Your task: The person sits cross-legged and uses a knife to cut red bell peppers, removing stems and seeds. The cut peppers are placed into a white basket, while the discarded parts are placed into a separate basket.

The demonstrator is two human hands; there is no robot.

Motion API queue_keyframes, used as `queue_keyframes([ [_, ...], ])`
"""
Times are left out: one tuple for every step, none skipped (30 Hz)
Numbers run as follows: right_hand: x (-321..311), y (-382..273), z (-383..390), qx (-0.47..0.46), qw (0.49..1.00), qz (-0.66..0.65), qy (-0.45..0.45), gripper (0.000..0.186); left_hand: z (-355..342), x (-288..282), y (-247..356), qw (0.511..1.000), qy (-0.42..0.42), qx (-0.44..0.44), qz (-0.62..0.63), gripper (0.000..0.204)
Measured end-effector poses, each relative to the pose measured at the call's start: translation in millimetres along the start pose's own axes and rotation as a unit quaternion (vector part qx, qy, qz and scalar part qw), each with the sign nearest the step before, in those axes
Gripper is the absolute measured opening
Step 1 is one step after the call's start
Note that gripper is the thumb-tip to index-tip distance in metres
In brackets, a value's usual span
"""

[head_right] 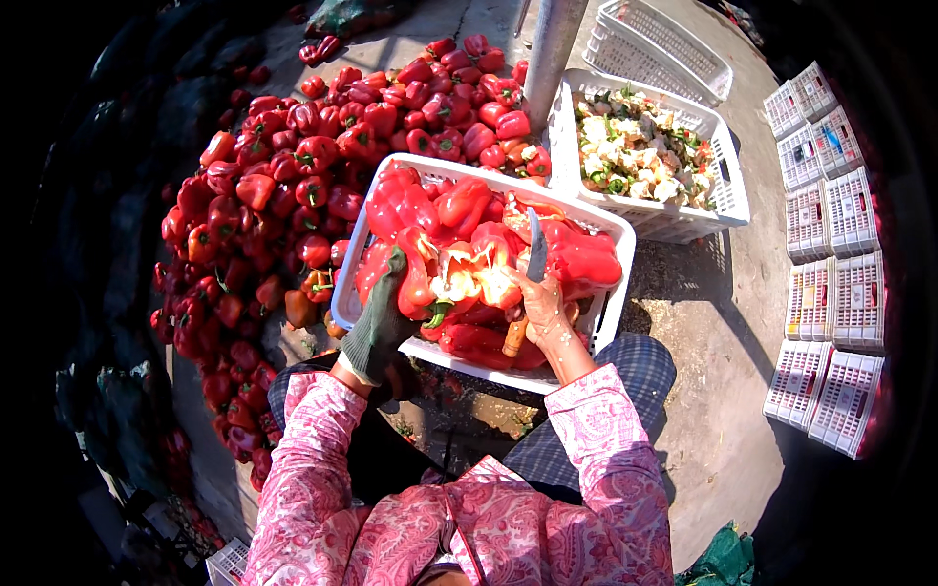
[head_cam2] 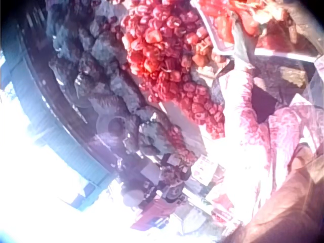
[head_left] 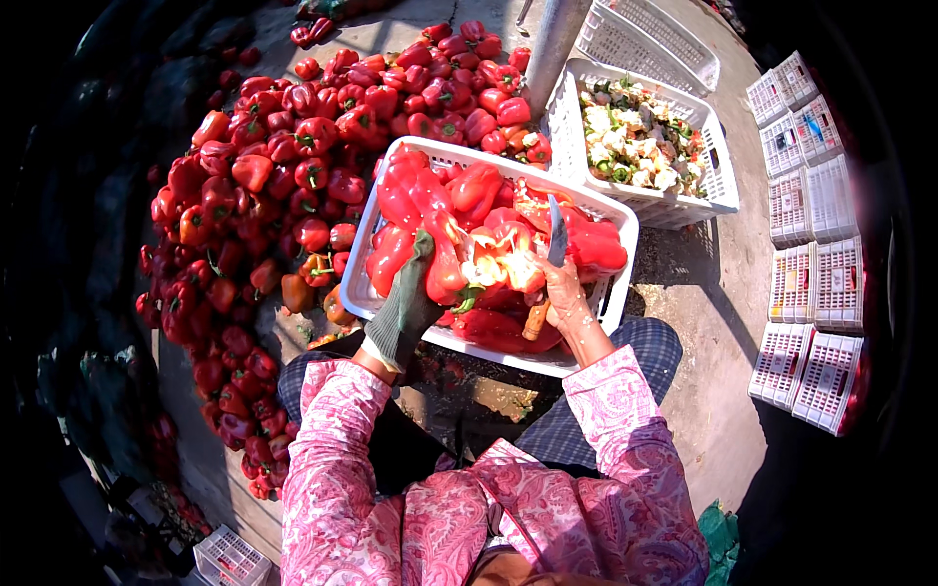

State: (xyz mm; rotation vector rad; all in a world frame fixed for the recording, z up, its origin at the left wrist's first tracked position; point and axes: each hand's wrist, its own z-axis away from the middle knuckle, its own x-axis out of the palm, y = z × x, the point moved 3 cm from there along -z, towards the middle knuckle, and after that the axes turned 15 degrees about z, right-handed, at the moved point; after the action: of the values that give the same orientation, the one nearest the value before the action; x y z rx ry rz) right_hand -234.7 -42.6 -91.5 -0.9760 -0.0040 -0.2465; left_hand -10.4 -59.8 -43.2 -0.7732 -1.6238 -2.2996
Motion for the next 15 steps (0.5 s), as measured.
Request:
queue_keyframes([
  [-0.7,-7.3,1.8,-0.020,0.995,0.086,0.047,0.029,-2.1,1.1,-9.7,0.931,0.075,-0.163,0.319,0.066],
  [-4.0,-10.9,3.3,-0.077,0.981,0.163,0.072,0.032,-4.6,-4.1,-14.0,0.931,0.084,-0.158,0.318,0.066],
  [-4.6,-12.9,4.9,-0.133,0.958,0.237,0.094,0.035,-7.3,-14.3,-23.1,0.931,0.096,-0.151,0.317,0.066],
  [3.9,-25.4,19.0,-0.196,0.946,0.248,0.074,0.040,-7.6,-18.0,-28.9,0.930,0.108,-0.148,0.320,0.066],
  [14.0,-38.6,32.5,-0.259,0.930,0.255,0.052,0.046,-7.6,-22.3,-32.6,0.930,0.105,-0.151,0.319,0.065],
  [21.2,-46.4,40.6,-0.381,0.853,0.352,0.057,0.050,-8.7,-21.3,-32.9,0.930,0.098,-0.159,0.317,0.065],
  [28.5,-49.6,48.1,-0.491,0.750,0.439,0.060,0.055,-8.7,-19.6,-33.6,0.930,0.092,-0.166,0.314,0.065],
  [33.3,-46.8,50.8,-0.476,0.758,0.445,0.033,0.057,-7.7,-16.9,-33.2,0.935,0.077,-0.149,0.311,0.061],
  [37.2,-45.2,52.4,-0.462,0.764,0.449,0.011,0.058,-8.1,-13.0,-33.3,0.939,0.076,-0.140,0.304,0.061],
  [36.5,-37.5,47.4,-0.433,0.782,0.448,-0.012,0.053,-7.9,-8.4,-34.8,0.943,0.075,-0.131,0.296,0.060],
  [34.3,-35.9,46.1,-0.428,0.774,0.466,-0.017,0.051,-8.5,-5.3,-36.0,0.947,0.074,-0.122,0.288,0.060],
  [34.3,-35.6,45.0,-0.424,0.766,0.483,-0.026,0.050,-8.7,-8.8,-37.8,0.955,0.063,-0.119,0.266,0.060],
  [35.1,-35.9,44.5,-0.419,0.757,0.499,-0.036,0.048,-9.4,-15.2,-40.6,0.962,0.053,-0.114,0.243,0.059],
  [35.9,-36.3,44.8,-0.397,0.761,0.511,-0.041,0.044,-9.4,-19.9,-43.0,0.968,0.042,-0.110,0.220,0.058],
  [34.6,-34.4,44.4,-0.411,0.758,0.504,-0.047,0.043,-8.0,-12.0,-38.4,0.956,0.040,-0.138,0.255,0.058],
])
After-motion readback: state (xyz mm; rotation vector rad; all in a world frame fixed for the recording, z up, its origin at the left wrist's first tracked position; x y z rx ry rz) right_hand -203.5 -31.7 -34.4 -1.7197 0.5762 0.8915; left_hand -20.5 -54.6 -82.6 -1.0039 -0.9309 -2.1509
